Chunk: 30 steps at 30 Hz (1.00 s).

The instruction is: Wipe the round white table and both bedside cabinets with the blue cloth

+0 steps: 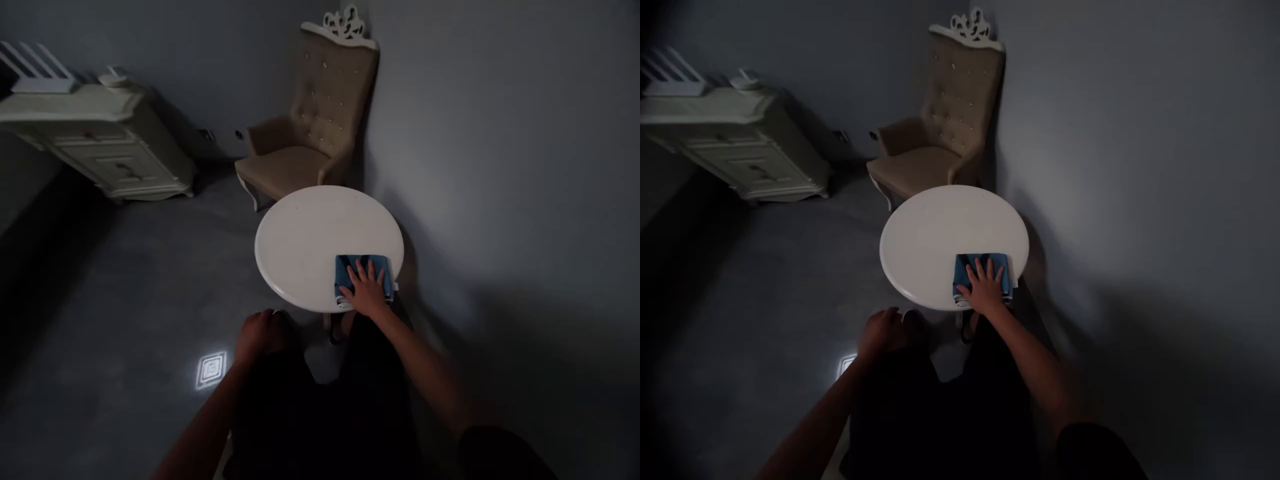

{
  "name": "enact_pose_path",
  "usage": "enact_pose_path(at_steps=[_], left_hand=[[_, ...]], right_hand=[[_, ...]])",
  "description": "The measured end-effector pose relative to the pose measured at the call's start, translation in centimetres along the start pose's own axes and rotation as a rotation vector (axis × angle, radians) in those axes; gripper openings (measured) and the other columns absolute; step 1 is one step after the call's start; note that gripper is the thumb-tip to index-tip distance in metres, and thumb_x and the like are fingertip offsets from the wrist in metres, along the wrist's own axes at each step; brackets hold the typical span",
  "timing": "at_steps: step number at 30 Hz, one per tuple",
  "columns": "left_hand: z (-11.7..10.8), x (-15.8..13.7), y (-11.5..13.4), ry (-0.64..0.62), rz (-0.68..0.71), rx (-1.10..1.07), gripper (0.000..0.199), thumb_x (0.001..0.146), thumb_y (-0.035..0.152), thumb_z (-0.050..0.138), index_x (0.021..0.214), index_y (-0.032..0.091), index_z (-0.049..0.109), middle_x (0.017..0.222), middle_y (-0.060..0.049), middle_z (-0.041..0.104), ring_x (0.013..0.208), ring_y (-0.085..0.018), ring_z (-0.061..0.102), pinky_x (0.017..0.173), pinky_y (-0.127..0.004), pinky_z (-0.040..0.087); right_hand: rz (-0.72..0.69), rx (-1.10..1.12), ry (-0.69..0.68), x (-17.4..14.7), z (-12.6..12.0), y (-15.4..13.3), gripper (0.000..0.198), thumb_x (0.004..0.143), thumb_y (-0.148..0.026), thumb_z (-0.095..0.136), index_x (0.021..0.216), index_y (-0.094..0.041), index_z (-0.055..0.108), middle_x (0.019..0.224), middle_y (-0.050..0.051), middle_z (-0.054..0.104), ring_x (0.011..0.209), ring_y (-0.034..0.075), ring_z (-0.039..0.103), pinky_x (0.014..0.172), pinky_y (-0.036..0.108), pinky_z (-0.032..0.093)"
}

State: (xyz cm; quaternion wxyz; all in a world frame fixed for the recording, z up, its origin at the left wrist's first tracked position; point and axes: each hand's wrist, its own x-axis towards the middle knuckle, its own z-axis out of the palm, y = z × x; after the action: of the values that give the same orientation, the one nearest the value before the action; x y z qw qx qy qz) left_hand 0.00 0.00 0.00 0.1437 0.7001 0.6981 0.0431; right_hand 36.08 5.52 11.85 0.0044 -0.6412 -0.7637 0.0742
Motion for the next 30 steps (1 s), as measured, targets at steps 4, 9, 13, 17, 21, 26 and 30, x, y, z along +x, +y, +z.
enact_pose_path(at_steps=[4,9,13,17,21,26,30], left_hand=[[0.3,-0.3,-2.1,-0.037,0.004,-0.027,0.045,0.113,0.039,0.043,0.134,0.021,0.079,0.134,-0.015,0.083,0.127,-0.032,0.075,0.118,-0.043,0.052],[0.4,-0.3,-5.0,-0.025,-0.042,-0.082,0.038,0.106,0.038,0.052,0.125,0.026,0.082,0.137,-0.010,0.083,0.135,-0.032,0.072,0.134,-0.049,0.039],[0.3,0.8,-6.4,-0.021,-0.312,-0.161,0.046,0.106,0.040,0.046,0.131,0.022,0.080,0.141,-0.014,0.081,0.134,-0.033,0.073,0.120,-0.045,0.053],[-0.2,2.4,-6.6,-0.131,-0.407,-0.175,0.047,0.108,0.051,0.044,0.123,0.027,0.081,0.129,-0.013,0.084,0.118,-0.034,0.077,0.095,-0.043,0.059],[-0.9,3.2,-6.4,-0.163,-0.374,-0.181,0.042,0.108,0.050,0.046,0.113,0.028,0.081,0.120,-0.012,0.084,0.114,-0.033,0.077,0.091,-0.041,0.057],[-1.8,3.6,-5.8,-0.177,-0.388,-0.211,0.041,0.109,0.052,0.045,0.101,0.031,0.080,0.116,-0.011,0.084,0.112,-0.033,0.078,0.087,-0.041,0.057],[-1.7,4.1,-5.1,-0.187,-0.365,-0.218,0.038,0.108,0.049,0.047,0.101,0.032,0.079,0.116,-0.012,0.083,0.111,-0.032,0.078,0.089,-0.041,0.057]], right_hand=[[0.126,-0.093,0.019,0.4,0.1,4.7,0.084,0.113,-0.076,0.035,0.183,-0.030,0.033,0.193,0.006,0.010,0.175,0.053,0.003,0.130,0.092,0.010],[0.268,-0.206,0.018,5.7,-1.3,10.9,0.082,0.114,-0.072,0.031,0.185,-0.029,0.028,0.193,0.008,0.009,0.175,0.053,0.005,0.128,0.090,0.021],[0.336,-0.199,0.044,13.8,-3.1,15.0,0.084,0.115,-0.073,0.027,0.185,-0.027,0.027,0.193,0.012,0.010,0.173,0.052,0.014,0.129,0.085,0.028],[0.384,-0.160,0.082,22.9,-5.0,17.1,0.085,0.116,-0.073,0.024,0.185,-0.023,0.026,0.191,0.019,0.017,0.167,0.050,0.030,0.129,0.077,0.034],[0.414,-0.108,0.085,31.9,-6.3,15.9,0.087,0.115,-0.075,0.021,0.185,-0.022,0.025,0.189,0.024,0.020,0.164,0.049,0.036,0.128,0.076,0.034],[0.343,-0.093,0.101,42.0,-6.1,8.1,0.090,0.113,-0.077,0.016,0.185,-0.024,0.026,0.190,0.020,0.017,0.168,0.055,0.022,0.127,0.089,0.018],[0.119,-0.016,0.109,46.6,-4.5,-3.4,0.088,0.113,-0.075,0.025,0.183,-0.023,0.033,0.191,0.015,0.017,0.170,0.058,0.010,0.127,0.093,0.005]])
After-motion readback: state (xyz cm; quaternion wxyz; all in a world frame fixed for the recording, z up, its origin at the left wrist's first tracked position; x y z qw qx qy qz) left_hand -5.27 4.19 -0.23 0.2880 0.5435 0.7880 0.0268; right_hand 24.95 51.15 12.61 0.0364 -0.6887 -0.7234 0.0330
